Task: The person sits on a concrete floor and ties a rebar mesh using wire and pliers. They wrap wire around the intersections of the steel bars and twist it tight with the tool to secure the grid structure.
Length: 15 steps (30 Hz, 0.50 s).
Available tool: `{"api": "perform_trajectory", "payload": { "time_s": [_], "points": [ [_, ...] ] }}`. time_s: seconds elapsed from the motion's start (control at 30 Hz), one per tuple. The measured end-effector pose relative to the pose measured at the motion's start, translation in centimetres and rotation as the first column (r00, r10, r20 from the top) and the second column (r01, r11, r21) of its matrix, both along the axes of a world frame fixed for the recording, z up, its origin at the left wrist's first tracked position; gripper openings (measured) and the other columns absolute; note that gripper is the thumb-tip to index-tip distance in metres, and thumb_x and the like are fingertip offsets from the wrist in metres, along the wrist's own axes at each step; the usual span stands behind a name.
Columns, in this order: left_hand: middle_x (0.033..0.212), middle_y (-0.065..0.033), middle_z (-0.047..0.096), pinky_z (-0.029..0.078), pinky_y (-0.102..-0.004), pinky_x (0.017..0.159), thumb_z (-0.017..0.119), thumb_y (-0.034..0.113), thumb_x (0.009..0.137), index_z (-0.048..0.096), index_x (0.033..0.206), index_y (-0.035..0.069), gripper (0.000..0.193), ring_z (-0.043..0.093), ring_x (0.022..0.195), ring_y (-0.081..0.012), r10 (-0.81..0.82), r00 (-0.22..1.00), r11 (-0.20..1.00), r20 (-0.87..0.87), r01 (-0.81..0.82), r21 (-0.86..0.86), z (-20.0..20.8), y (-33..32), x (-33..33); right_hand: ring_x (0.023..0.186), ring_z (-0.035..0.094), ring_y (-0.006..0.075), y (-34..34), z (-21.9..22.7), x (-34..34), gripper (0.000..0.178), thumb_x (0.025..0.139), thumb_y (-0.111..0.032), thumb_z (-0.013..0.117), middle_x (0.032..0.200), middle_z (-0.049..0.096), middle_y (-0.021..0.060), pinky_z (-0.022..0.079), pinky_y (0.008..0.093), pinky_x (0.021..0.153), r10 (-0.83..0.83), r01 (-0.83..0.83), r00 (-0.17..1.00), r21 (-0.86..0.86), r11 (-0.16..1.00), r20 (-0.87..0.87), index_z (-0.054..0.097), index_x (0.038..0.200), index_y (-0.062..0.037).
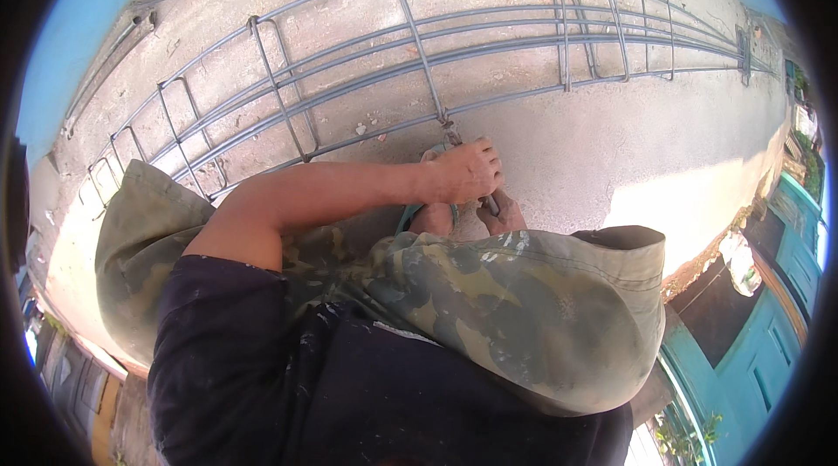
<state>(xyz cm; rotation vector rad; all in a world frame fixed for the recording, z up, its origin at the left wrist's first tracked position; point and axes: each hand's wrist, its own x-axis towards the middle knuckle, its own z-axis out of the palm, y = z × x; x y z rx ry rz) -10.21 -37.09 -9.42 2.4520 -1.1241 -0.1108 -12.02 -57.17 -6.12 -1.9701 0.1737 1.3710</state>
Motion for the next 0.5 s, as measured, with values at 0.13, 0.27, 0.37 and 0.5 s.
{"api": "perform_trajectory", "payload": {
  "time_s": [0.13,0.27,0.37,0.5],
  "points": [
    [0.077,-0.0004,0.064,0.046,-0.0341,0.085,0.059,0.018,0.084,0.066,0.087,0.009,0.012,0.064,0.080,-0.0188,0.125,0.963,0.923,0.240,-0.024,-0.384,0.7,0.7,-1.5,0.080,0.064,0.0408,-0.3,3.5,1.7,0.022,0.084,-0.007,0.062,0.084,0.064,0.0179,0.050,0.0443,0.066,-0.136,0.208,0.838,0.078,0.975,-0.528,0.058,0.105,-0.0021],
    [0.077,-0.0033,0.067,0.050,-0.0368,0.082,0.062,0.016,0.079,0.068,0.084,0.008,0.011,0.067,0.079,-0.0215,0.001,1.000,0.982,0.017,0.002,-0.189,0.7,-0.7,-0.8,0.078,0.064,0.0376,1.7,6.0,2.9,0.020,0.085,-0.008,0.062,0.083,0.064,0.0158,0.049,0.0429,0.066,0.130,-0.143,0.971,-0.055,0.988,-0.199,0.058,0.104,-0.0022],
    [0.080,-0.0088,0.072,0.055,-0.0394,0.076,0.066,0.014,0.074,0.073,0.083,0.006,0.013,0.071,0.081,-0.0254,-0.090,0.915,0.995,-0.393,0.096,-0.004,2.6,-1.5,2.1,0.077,0.063,0.0352,3.3,7.1,3.0,0.019,0.085,-0.009,0.062,0.081,0.063,0.0142,0.049,0.0418,0.065,0.596,-0.431,0.691,-0.430,0.793,0.408,0.058,0.103,-0.0022],
    [0.087,-0.0132,0.074,0.057,-0.0406,0.074,0.068,0.011,0.071,0.076,0.084,0.005,0.016,0.072,0.085,-0.0285,-0.050,0.851,0.995,-0.523,0.086,0.046,2.9,-2.1,4.1,0.075,0.063,0.0320,2.5,4.1,1.8,0.018,0.086,-0.010,0.063,0.080,0.062,0.0120,0.048,0.0403,0.065,0.572,-0.295,0.602,-0.511,0.808,0.557,0.059,0.102,-0.0022]
  ]
}}
